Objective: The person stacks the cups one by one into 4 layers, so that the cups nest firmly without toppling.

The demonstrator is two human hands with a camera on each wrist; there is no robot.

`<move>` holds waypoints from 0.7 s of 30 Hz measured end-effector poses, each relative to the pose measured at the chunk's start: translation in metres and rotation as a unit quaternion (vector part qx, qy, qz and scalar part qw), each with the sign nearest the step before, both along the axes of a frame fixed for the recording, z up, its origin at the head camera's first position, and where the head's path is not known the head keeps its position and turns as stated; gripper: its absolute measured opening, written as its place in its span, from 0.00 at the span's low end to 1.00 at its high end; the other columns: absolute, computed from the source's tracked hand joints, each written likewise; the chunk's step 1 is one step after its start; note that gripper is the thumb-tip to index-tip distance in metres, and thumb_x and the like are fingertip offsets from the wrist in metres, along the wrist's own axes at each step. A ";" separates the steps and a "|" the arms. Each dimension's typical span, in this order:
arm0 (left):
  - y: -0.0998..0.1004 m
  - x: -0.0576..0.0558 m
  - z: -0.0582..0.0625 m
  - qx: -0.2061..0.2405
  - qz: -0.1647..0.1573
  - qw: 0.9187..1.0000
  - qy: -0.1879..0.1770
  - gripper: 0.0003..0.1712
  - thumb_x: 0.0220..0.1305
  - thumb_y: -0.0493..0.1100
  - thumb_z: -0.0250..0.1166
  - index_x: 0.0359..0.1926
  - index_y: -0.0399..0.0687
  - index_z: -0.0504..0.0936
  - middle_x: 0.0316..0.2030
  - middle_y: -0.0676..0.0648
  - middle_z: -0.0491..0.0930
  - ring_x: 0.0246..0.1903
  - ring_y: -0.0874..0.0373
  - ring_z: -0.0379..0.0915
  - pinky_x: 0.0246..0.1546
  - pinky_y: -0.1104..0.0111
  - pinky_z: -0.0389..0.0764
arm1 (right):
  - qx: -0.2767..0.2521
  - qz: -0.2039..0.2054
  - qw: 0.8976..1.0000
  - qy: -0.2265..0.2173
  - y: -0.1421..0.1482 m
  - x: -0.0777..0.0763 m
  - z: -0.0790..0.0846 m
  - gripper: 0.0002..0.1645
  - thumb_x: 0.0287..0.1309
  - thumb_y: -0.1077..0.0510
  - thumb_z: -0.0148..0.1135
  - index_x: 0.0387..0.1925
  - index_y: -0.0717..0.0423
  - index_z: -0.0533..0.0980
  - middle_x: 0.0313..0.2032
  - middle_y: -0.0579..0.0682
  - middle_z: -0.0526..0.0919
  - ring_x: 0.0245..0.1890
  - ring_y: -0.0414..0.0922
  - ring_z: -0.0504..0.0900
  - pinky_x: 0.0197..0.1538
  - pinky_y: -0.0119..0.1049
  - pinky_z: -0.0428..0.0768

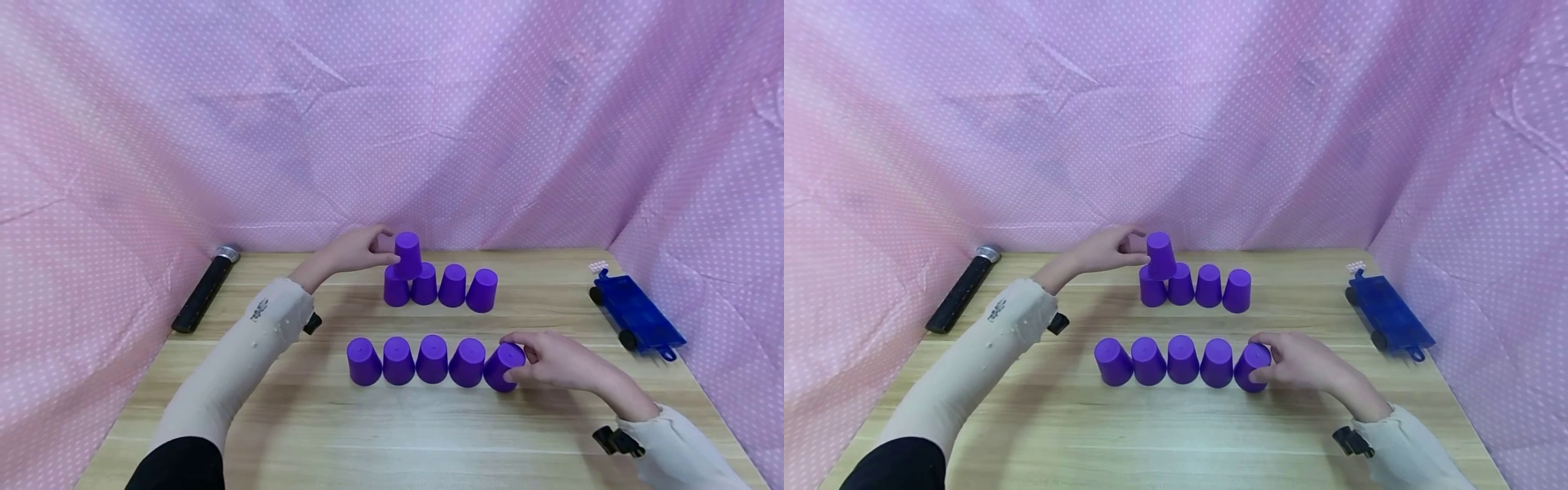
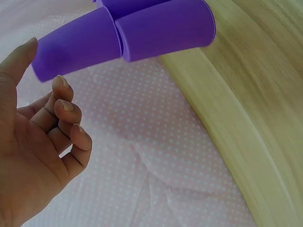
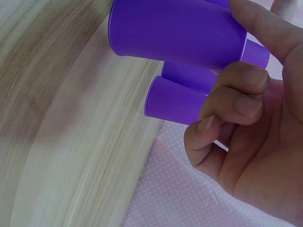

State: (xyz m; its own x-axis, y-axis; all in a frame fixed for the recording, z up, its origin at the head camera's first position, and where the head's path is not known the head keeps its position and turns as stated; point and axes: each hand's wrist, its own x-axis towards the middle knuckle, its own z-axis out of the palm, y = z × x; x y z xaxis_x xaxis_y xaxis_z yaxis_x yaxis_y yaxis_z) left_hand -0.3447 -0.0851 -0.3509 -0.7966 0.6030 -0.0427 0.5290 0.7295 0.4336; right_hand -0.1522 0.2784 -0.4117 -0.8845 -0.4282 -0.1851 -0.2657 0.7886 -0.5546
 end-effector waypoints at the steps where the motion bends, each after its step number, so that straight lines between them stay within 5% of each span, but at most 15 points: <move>1: -0.004 0.001 0.001 0.000 0.003 1.000 -0.002 0.40 0.63 0.65 0.65 0.68 0.47 0.70 0.39 0.49 0.82 0.38 0.55 0.79 0.42 0.61 0.79 | -0.001 0.000 1.000 0.000 0.000 0.000 0.000 0.34 0.52 0.40 0.73 0.57 0.51 0.78 0.26 0.38 0.77 0.24 0.34 0.70 0.26 0.29 0.68; 6: -0.023 0.008 0.007 0.002 0.009 1.000 -0.003 0.35 0.66 0.63 0.63 0.64 0.46 0.74 0.36 0.48 0.81 0.34 0.56 0.76 0.40 0.62 0.78 | 0.002 0.004 1.000 0.001 0.001 0.000 -0.002 0.35 0.53 0.40 0.73 0.58 0.53 0.78 0.26 0.38 0.77 0.24 0.34 0.71 0.25 0.29 0.69; 12: -0.037 0.026 0.007 -0.003 -0.021 1.000 0.002 0.30 0.68 0.60 0.63 0.61 0.46 0.77 0.30 0.50 0.81 0.30 0.58 0.75 0.37 0.63 0.76 | 0.017 -0.003 1.000 0.004 0.002 0.000 0.003 0.39 0.53 0.38 0.73 0.60 0.56 0.77 0.24 0.39 0.73 0.23 0.34 0.68 0.25 0.29 0.66; 21: -0.041 0.061 -0.003 -0.022 -0.046 0.997 -0.052 0.28 0.68 0.62 0.62 0.62 0.55 0.76 0.29 0.53 0.80 0.28 0.60 0.75 0.34 0.64 0.77 | -0.010 -0.004 1.000 0.008 0.006 -0.009 0.029 0.33 0.54 0.41 0.72 0.57 0.53 0.77 0.26 0.41 0.76 0.23 0.34 0.69 0.25 0.29 0.68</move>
State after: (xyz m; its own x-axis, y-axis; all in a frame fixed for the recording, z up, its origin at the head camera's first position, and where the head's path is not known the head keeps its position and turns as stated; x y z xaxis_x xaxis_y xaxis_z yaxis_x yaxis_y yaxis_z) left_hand -0.2832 -0.1259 -0.3537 -0.7277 0.6691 -0.1505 0.5479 0.6992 0.4593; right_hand -0.1613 0.2847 -0.3828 -0.8907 -0.4246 -0.1624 -0.2683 0.7794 -0.5662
